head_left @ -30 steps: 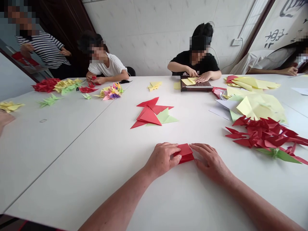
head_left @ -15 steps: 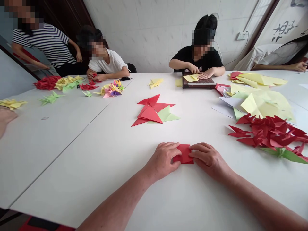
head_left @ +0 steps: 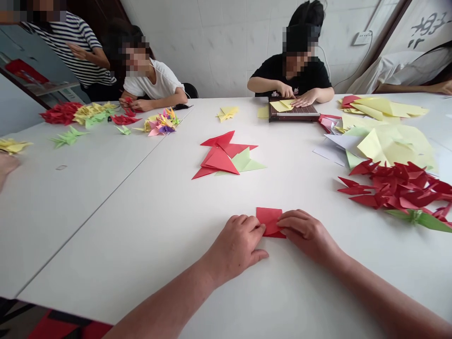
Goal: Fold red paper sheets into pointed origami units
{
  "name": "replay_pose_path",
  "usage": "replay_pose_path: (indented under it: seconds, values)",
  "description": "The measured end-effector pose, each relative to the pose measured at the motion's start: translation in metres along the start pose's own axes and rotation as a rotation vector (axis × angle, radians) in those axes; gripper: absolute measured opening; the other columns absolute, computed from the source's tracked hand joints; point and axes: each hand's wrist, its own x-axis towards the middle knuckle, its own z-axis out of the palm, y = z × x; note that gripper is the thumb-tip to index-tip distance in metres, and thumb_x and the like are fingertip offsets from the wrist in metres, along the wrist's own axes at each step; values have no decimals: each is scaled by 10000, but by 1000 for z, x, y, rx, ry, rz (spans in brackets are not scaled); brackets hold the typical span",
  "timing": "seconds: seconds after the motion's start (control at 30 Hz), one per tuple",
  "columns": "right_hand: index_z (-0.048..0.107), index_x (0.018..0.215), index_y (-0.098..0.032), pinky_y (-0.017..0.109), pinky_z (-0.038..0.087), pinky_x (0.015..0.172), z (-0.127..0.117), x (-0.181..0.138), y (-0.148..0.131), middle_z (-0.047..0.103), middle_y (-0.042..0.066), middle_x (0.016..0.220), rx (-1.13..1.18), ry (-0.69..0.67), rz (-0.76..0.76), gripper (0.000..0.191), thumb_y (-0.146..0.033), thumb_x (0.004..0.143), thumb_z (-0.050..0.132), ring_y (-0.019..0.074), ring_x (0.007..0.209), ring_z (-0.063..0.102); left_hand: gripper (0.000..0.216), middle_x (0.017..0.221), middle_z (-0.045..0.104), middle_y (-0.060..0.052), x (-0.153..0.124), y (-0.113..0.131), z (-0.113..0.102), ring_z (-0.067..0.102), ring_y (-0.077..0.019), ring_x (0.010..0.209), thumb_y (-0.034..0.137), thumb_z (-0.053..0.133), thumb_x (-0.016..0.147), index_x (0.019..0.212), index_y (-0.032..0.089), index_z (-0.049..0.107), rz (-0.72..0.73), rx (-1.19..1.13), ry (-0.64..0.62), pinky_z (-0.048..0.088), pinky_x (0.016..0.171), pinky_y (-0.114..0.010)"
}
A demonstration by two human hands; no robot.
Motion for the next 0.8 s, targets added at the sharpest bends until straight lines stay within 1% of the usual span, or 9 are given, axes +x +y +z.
replay_pose_path:
  seconds: [0.1,0.17,0.23,0.3,0.4,0.57,0.67,0.73,0.8]
  values:
    - [678,888,-234,267,517,724,-2,5,3,689,22,933,126,-1,143,178,-135,826,544,160,832,637,624,1004,567,-77,-2,9,6,514,-229,902,615,573,802,1192,128,555,-26,80,7,432,854,-404]
    - [679,877,-234,268,510,706,-5,9,5,684,17,913,172,-27,192,169,-157,821,539,158,805,635,723,1004,559,-86,-2,15,11,500,-231,891,677,506,802,1245,106,521,-19,130,10,413,873,-420]
    - [680,882,-234,269,497,684,-8,13,7,676,12,886,200,-59,232,164,-187,831,532,154,776,624,755,1010,555,-87,-2,17,14,493,-228,885,693,461,815,1288,104,488,-2,159,13,390,902,-430]
    - [681,894,-238,266,481,662,-11,16,9,662,8,874,213,-91,270,165,-205,839,529,148,754,609,746,1023,557,-85,-2,18,15,494,-229,891,693,439,826,1305,122,473,6,164,16,365,931,-441]
    - [676,840,-237,258,456,644,-14,18,11,633,6,877,192,-138,288,152,-217,846,526,134,730,583,663,1030,568,-73,-2,16,12,503,-229,906,672,439,842,1254,156,506,0,130,9,345,950,-449]
    - [624,736,-221,251,421,615,-18,20,11,593,-3,848,124,-194,316,160,-238,856,519,114,673,537,503,1023,583,-45,0,13,6,509,-213,895,566,542,851,1183,187,541,-8,36,-31,378,908,-418]
    - [576,683,-211,248,407,596,-20,24,11,586,-8,814,96,-219,363,183,-254,852,522,110,651,520,510,1056,591,-49,-1,13,4,512,-221,916,517,606,830,1207,183,528,-5,25,-47,399,887,-407]
    - [541,651,-206,249,401,596,-21,28,12,582,-10,792,64,-233,373,202,-251,847,519,111,647,513,536,1097,593,-57,-2,13,3,515,-231,952,498,625,823,1236,175,512,5,24,-40,392,919,-419]
    - [544,666,-208,249,396,588,-23,30,12,583,-10,797,46,-265,363,181,-238,842,512,110,642,508,557,1140,588,-64,-4,12,4,515,-238,989,480,637,821,1263,172,495,9,16,-31,384,948,-426]
